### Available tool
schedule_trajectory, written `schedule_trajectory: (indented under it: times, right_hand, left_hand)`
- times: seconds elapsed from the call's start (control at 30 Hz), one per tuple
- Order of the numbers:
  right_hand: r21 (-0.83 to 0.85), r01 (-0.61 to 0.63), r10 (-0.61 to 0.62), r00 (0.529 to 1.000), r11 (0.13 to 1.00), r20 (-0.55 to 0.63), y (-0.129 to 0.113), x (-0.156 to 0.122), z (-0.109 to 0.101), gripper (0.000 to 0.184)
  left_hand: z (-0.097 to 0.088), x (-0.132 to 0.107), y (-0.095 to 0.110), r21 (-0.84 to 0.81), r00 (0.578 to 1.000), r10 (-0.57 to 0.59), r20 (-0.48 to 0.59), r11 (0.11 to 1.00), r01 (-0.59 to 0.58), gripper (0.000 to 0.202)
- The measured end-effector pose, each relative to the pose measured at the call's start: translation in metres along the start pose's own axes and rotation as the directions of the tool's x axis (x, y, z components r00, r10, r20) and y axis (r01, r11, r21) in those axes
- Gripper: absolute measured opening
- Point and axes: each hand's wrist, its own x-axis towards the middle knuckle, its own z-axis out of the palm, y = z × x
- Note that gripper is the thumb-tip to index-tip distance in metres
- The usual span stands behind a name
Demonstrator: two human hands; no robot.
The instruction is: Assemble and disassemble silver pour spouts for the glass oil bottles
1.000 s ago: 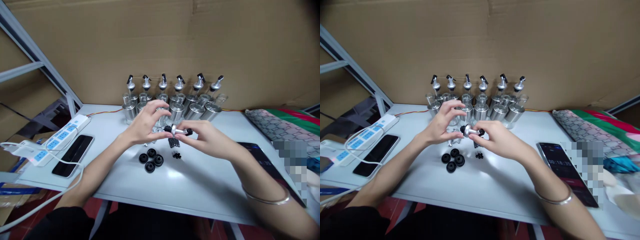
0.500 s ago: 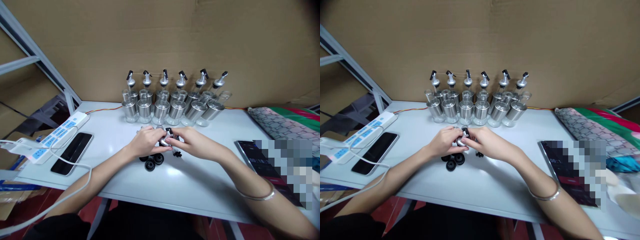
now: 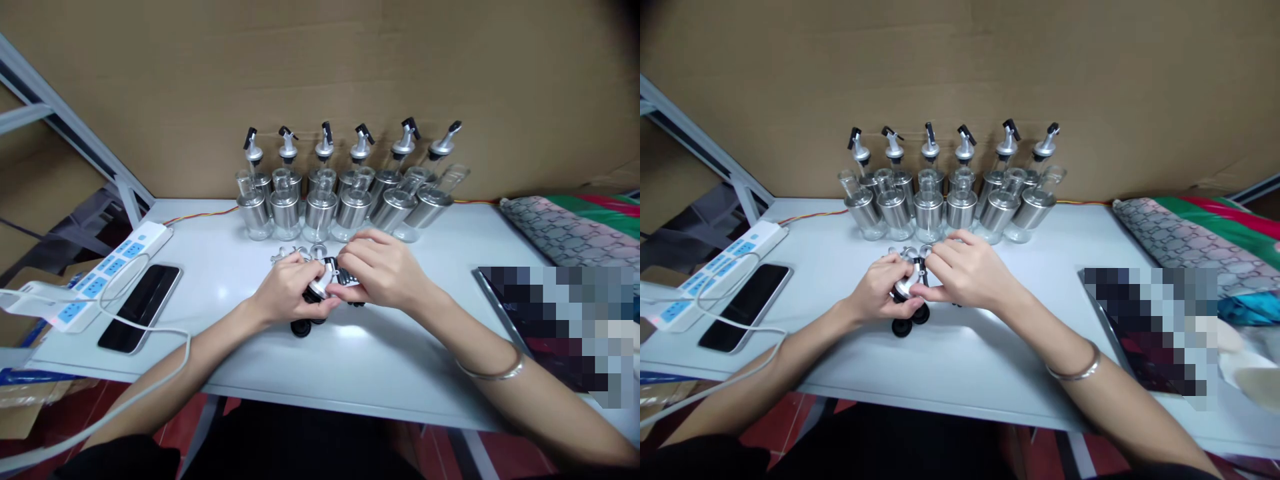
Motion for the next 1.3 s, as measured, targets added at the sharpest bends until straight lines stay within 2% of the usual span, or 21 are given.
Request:
schedule_trajectory:
  times: [0.2, 0.3, 0.57, 0.87, 1.1, 1.3]
  right_hand:
    - [0.006, 0.042, -0.041, 0.996, 0.999, -0.083, -0.001, -0.006, 0.011, 0.052]
    - [-0.024, 0.031, -0.033, 0.992, 0.999, -0.12, -0.004, -0.009, 0.015, 0.056]
    - [-0.039, 0.039, -0.045, 0.986, 0.998, -0.16, -0.007, -0.006, 0.007, 0.06]
    - [-0.019, 0.059, -0.062, 0.975, 0.998, -0.213, -0.005, -0.005, 0.011, 0.061]
    - [-0.034, 0.078, -0.083, 0.98, 0.996, -0.182, -0.002, -0.008, 0.012, 0.06]
    - [-0.011, 0.118, -0.118, 0.972, 0.993, -0.203, -0.001, -0.007, 0.01, 0.061]
  left_hand:
    - [0.002, -0.003, 0.001, -0.026, 0.996, 0.054, 0.065, 0.998, -0.053, 0.046]
    - [0.004, -0.005, 0.003, -0.017, 0.996, 0.038, 0.086, 0.999, -0.037, 0.047]
    - [-0.002, 0.001, 0.013, 0.006, 0.995, 0.062, 0.075, 0.998, -0.062, 0.046]
    - [0.001, -0.001, 0.015, 0.0, 0.995, 0.011, 0.1, 1.0, -0.011, 0.048]
    - [0.001, -0.001, 0.017, 0.0, 0.994, -0.003, 0.106, 1.0, 0.003, 0.045]
    - [0.002, -0.004, 0.018, -0.059, 0.982, -0.032, 0.188, 0.997, 0.043, 0.046]
